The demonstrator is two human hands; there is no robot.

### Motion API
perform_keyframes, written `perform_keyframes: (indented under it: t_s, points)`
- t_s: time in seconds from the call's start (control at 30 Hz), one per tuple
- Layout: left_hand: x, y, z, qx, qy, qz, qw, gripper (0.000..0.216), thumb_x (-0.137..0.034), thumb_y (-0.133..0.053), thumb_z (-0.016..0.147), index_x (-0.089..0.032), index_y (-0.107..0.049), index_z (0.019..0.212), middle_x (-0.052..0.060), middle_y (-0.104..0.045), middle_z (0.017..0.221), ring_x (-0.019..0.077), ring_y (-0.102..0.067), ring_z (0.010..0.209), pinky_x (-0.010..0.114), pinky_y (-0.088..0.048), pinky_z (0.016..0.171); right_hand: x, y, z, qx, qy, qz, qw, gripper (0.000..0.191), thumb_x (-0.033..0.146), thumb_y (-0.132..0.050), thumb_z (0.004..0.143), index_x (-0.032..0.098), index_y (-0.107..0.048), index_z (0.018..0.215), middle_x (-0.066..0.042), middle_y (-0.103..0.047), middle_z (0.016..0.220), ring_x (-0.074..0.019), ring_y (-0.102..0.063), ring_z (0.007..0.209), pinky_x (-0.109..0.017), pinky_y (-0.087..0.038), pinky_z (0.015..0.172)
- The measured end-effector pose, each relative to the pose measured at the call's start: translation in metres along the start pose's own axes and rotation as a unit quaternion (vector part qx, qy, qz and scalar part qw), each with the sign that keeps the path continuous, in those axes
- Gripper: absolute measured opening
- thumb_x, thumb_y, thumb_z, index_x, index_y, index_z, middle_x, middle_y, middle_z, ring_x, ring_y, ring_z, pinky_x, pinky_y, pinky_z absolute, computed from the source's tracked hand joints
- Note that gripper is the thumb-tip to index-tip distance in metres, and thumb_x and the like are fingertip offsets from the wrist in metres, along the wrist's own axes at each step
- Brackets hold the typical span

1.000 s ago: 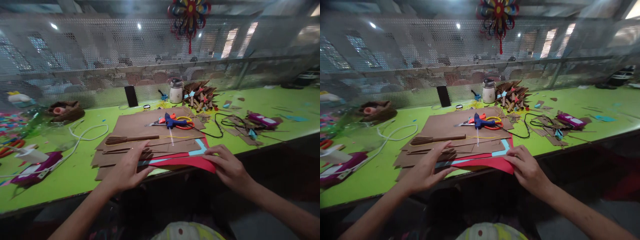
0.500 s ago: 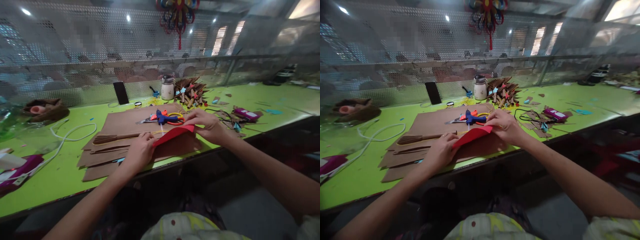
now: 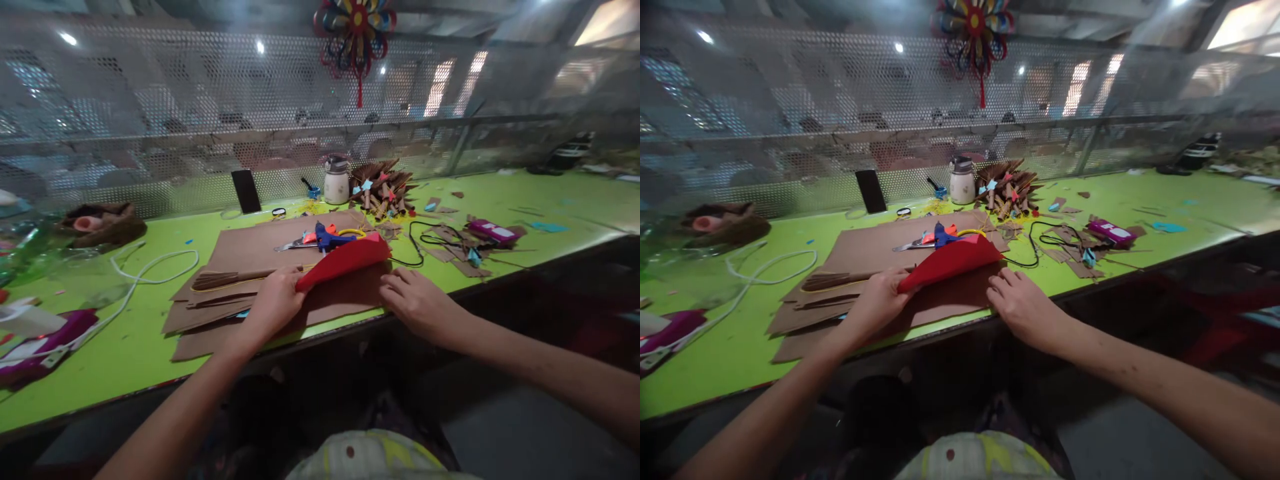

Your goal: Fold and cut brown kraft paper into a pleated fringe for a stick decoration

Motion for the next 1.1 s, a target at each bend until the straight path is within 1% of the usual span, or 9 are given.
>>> perform_keyframes:
  t_s: [0.2,0.37,0.47,0.57,0.67,0.8,0.87,0.93,1.1]
  points:
    - [0.001,-0.002,-0.003,0.0,0.003,0.0,1.0,0.022,-0.02,-0.048,0.086,-0.015,-0.068,0.077,0.007,-0.064,0.079,0.0173,-0.059,0.075,0.025,-0.041,0.068,-0.015,-0.007,0.02,0.043,0.032,-0.035,0.998,0.01,0.01,-0.055,0.082,0.013,-0.064,0.078,-0.012,-0.061,0.084,-0.0247,-0.049,0.083,-0.035,-0.037,0.068]
    - [-0.006,0.005,-0.008,0.019,-0.024,-0.017,0.999,0.024,-0.03,-0.049,0.087,-0.019,-0.07,0.09,0.007,-0.064,0.09,0.0197,-0.059,0.087,0.027,-0.043,0.075,-0.037,0.002,0.042,-0.06,0.0,0.031,0.998,0.02,0.008,-0.048,0.087,0.012,-0.066,0.081,-0.013,-0.064,0.087,-0.022,-0.051,0.087,-0.034,-0.041,0.074]
    - [-0.009,0.007,-0.012,0.012,-0.028,-0.025,0.999,0.036,-0.048,-0.05,0.085,-0.02,-0.068,0.1,0.007,-0.063,0.095,0.0222,-0.059,0.09,0.03,-0.045,0.079,-0.048,0.007,0.057,-0.076,-0.017,0.027,0.997,0.022,0.012,-0.049,0.088,0.014,-0.066,0.075,-0.011,-0.064,0.084,-0.022,-0.051,0.084,-0.035,-0.041,0.075]
    - [-0.008,0.004,-0.013,0.011,-0.036,-0.012,0.999,0.035,-0.044,-0.056,0.083,-0.018,-0.068,0.102,0.01,-0.064,0.103,0.0236,-0.059,0.096,0.032,-0.045,0.085,-0.051,0.012,0.063,-0.091,-0.024,0.032,0.995,0.023,0.014,-0.049,0.089,0.015,-0.067,0.075,-0.01,-0.063,0.082,-0.0222,-0.052,0.083,-0.035,-0.042,0.076]
    - [-0.005,0.001,-0.011,0.012,-0.019,0.011,1.0,0.023,-0.026,-0.052,0.086,-0.014,-0.07,0.095,0.012,-0.066,0.1,0.0223,-0.061,0.092,0.03,-0.045,0.082,-0.045,0.019,0.052,-0.168,-0.061,0.053,0.982,0.019,0.017,-0.049,0.089,0.015,-0.065,0.081,-0.01,-0.061,0.083,-0.0225,-0.051,0.083,-0.036,-0.043,0.074]
    - [-0.004,0.003,-0.007,0.009,-0.005,0.021,1.0,0.023,-0.024,-0.048,0.088,-0.015,-0.069,0.091,0.011,-0.068,0.094,0.0209,-0.062,0.084,0.028,-0.045,0.074,-0.016,0.021,0.02,-0.295,-0.116,0.073,0.946,0.008,0.018,-0.056,0.085,0.014,-0.061,0.09,-0.01,-0.056,0.083,-0.0231,-0.049,0.081,-0.038,-0.044,0.072]
    - [-0.004,0.005,-0.005,0.01,-0.007,0.022,1.0,0.023,-0.025,-0.047,0.089,-0.015,-0.069,0.09,0.01,-0.069,0.093,0.0208,-0.063,0.084,0.028,-0.045,0.075,0.003,0.011,0.014,-0.252,-0.062,0.109,0.959,0.005,0.017,-0.056,0.085,0.015,-0.06,0.087,-0.009,-0.056,0.083,-0.0215,-0.049,0.078,-0.036,-0.044,0.072]
    - [-0.003,0.006,-0.004,0.012,-0.006,0.025,1.0,0.023,-0.025,-0.047,0.089,-0.016,-0.068,0.091,0.01,-0.069,0.092,0.0212,-0.063,0.085,0.028,-0.045,0.076,0.016,0.0,0.017,-0.16,-0.007,0.11,0.981,0.008,0.014,-0.053,0.085,0.015,-0.061,0.085,-0.01,-0.059,0.084,-0.0219,-0.05,0.081,-0.038,-0.044,0.078]
    - [0.0,0.006,-0.004,0.008,0.007,0.006,1.0,0.023,-0.025,-0.048,0.088,-0.017,-0.067,0.097,0.009,-0.071,0.093,0.0212,-0.064,0.084,0.028,-0.045,0.075,0.011,-0.013,0.038,0.004,0.067,0.041,0.997,0.017,0.008,-0.053,0.081,0.01,-0.065,0.093,-0.015,-0.062,0.094,-0.0265,-0.051,0.094,-0.04,-0.041,0.086]
Point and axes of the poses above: each hand's wrist, its own z-axis towards the middle knuckle, its own y-axis out of the back of the hand, x = y × z, the point moved 3 cm from there along z, towards the middle knuckle
